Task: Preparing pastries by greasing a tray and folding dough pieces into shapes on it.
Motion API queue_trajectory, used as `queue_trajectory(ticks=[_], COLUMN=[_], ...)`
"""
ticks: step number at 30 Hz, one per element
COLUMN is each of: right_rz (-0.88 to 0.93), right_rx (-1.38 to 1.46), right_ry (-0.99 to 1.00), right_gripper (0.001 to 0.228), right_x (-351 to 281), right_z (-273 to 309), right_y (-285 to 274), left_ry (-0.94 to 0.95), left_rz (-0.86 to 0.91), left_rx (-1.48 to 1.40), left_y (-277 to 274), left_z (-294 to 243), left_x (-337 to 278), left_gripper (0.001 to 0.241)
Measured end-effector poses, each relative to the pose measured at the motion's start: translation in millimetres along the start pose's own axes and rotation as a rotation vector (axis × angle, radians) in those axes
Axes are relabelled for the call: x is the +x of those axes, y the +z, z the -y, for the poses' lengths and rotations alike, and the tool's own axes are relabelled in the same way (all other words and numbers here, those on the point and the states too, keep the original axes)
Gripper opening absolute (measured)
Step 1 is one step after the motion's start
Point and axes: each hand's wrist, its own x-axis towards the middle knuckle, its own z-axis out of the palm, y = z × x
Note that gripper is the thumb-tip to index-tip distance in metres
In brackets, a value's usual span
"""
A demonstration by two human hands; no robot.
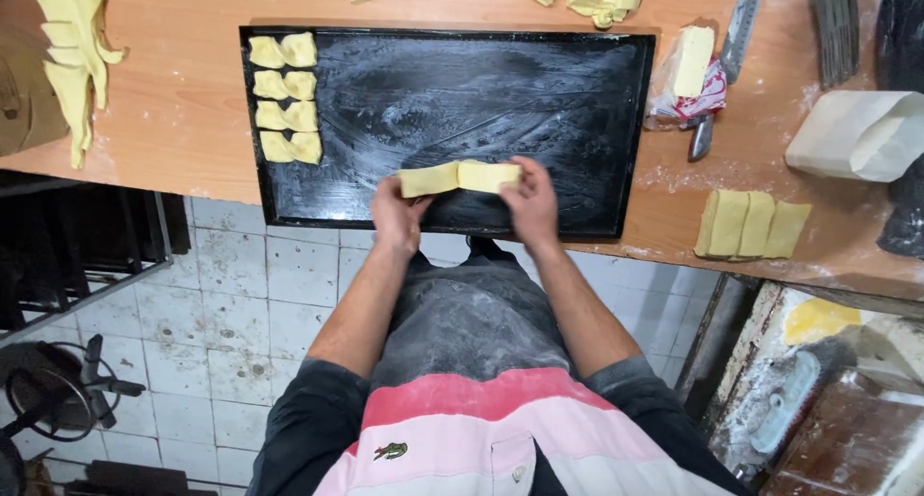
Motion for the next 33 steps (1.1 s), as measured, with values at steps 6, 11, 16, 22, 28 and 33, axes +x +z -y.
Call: queue_trajectory(ticks=[6,11,16,22,28,33], right_rz=[-0.303,0.516,0.636,0.636,0.548,0.317], right_rx=[-0.921,0.088,0.063,0.096,0.251,0.097], right_ry=[-0.667,-0.049,0.097,0.268,0.501,0.357], right_gripper=[0.058,0.047,0.03,0.048,0.046,0.045], right_x=[-17.5,-9.9,-8.5,-15.9,-43.7,-50.5], right_z=[39.1,11.3,-29.3,-35.2,-12.7,-14.7], right_y=[-8.7,58.6,126.5,210.2,273.5,305.6], left_ry=[0.038,0.189,0.627,0.881,1.188,0.104], left_rz=[0.056,0.268,0.222,0.702,0.881,0.656], left_rx=[-0.069,0.373,1.121,1.329,1.435,1.007], left_y=[-8.4,0.1,-31.6,-130.4,-166.2,-179.5], left_z=[-71.8,-98.8,-170.6,-223.1,-280.2,-273.7], left_x=[-46.5,-97.0,-128.2,-70.3,-42.2,-13.0], left_gripper=[0.027,0.046,0.037,0.055,0.032,0.022])
